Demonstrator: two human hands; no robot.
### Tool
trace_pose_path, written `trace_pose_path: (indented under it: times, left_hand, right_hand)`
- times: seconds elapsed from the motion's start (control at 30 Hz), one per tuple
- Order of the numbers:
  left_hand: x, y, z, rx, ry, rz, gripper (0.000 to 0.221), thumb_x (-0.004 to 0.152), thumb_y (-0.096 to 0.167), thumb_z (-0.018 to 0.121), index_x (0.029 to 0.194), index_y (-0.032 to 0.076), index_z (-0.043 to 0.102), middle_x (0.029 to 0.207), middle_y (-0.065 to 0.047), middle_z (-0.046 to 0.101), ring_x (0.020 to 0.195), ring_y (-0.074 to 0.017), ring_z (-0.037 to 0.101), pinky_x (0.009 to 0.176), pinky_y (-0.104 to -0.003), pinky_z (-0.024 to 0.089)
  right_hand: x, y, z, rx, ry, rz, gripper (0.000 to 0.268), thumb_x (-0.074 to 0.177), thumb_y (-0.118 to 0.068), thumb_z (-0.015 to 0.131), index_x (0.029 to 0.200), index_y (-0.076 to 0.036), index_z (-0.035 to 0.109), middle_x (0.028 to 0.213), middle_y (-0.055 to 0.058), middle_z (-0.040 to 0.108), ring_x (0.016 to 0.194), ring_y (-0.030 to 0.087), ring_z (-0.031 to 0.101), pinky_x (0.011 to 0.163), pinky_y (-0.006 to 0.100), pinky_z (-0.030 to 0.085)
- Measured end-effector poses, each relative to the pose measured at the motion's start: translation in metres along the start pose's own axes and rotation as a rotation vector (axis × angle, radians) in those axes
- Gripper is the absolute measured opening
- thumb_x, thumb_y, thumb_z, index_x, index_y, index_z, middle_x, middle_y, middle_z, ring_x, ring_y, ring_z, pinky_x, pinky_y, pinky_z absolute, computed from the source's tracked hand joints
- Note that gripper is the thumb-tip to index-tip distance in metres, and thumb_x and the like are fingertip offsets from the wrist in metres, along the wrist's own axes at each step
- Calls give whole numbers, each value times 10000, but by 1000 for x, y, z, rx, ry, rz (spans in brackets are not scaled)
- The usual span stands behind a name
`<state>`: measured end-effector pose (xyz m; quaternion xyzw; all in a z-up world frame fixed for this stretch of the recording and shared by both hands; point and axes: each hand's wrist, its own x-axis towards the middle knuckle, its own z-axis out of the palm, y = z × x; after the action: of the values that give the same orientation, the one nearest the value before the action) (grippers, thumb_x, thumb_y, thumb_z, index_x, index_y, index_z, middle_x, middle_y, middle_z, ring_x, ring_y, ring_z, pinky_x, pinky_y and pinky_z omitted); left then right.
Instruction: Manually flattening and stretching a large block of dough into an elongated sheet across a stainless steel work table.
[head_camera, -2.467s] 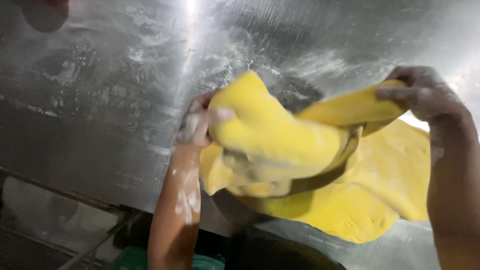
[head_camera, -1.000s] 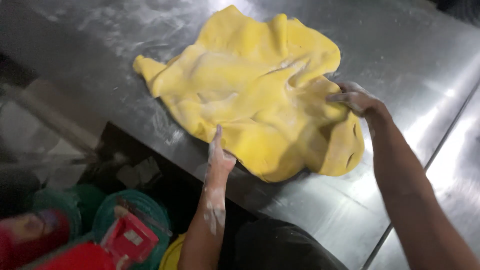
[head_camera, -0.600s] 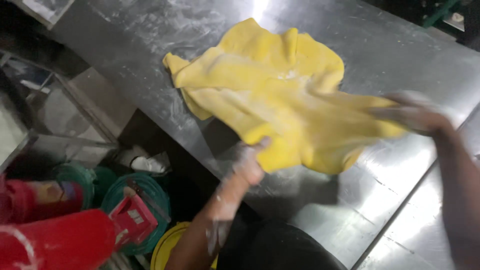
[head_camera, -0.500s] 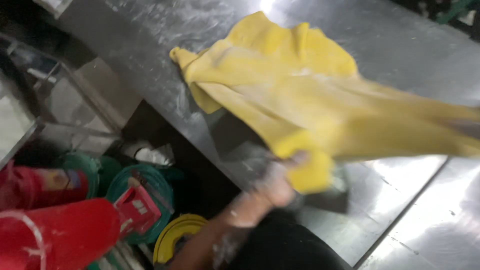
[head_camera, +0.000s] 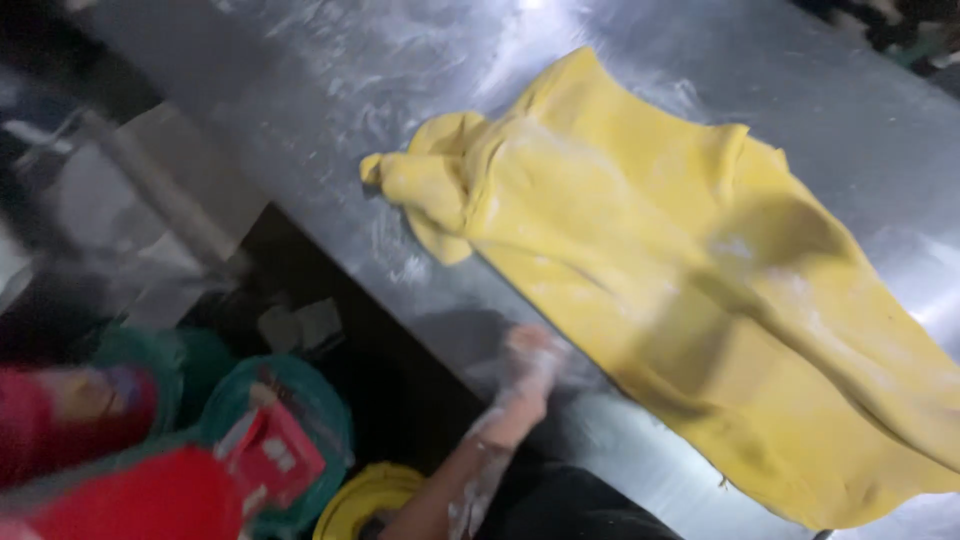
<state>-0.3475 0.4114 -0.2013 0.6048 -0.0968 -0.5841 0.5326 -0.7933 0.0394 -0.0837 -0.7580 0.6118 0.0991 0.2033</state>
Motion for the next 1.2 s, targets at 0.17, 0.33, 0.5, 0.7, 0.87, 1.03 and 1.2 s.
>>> trace_pose_path:
  times: [0.17,0.33,0.5,0.7,0.87,1.03,1.2]
  left_hand:
    - [90,56,-3,-17,429,103,485,764,54,868,1148,76,573,1005,-49,677,882,-161,636,780,-306,541]
    - [106,100,14,-145,572,-255,557,801,100,883,1231,-66,570,1102,-130,667,903,-254,577,770,-425,465]
    - [85,108,9,-477,235,-48,626,720,58,828,1302,-13,611,1196,-116,715,1043,-280,695,926,-415,568]
    - [71,143,-2,-721,-291,-213,490,967,327,650,1381,75,573,1343,-87,663,1200,-230,674,1054,-414,544]
    - [-5,170,33,-272,-284,-321,460,1035,278,599,1402,0,591,1343,-164,655,1023,-340,493,900,-496,324]
    - [-49,148,102,-438,-423,-87,405,1028,184,652,1391,15,595,1357,-89,660,1212,-215,654,1064,-413,525]
    - [-117,130,176,-502,-507,-176,369,1000,194,670,1340,64,607,1271,-82,667,1144,-248,654,1012,-461,527]
  right_hand:
    - [108,-157,1,-28,109,-8,500,975,-519,761,1058,-26,738,997,178,724,882,332,700,801,483,564]
    - [213,-252,53,150,140,-191,559,861,-530,767,1108,-29,759,1036,184,755,937,327,724,850,444,578]
    - [236,-277,49,163,-254,-68,673,874,-589,797,1223,-15,749,1552,202,312,1342,382,434,1091,466,391]
    - [209,-272,41,438,-645,-119,697,776,-424,808,1351,-55,670,1346,155,715,1289,297,596,1107,451,429]
    - [191,-245,48,529,-670,-215,644,816,-405,774,1338,-40,676,1294,125,737,1196,279,638,1048,434,470]
    - [141,-227,12,613,-685,-324,594,856,-386,739,1325,-26,682,1242,94,759,1104,259,680,989,416,511]
    - [-71,-255,-199,310,-434,-174,509,882,-383,751,1243,-24,763,1108,154,768,971,327,721,880,494,579]
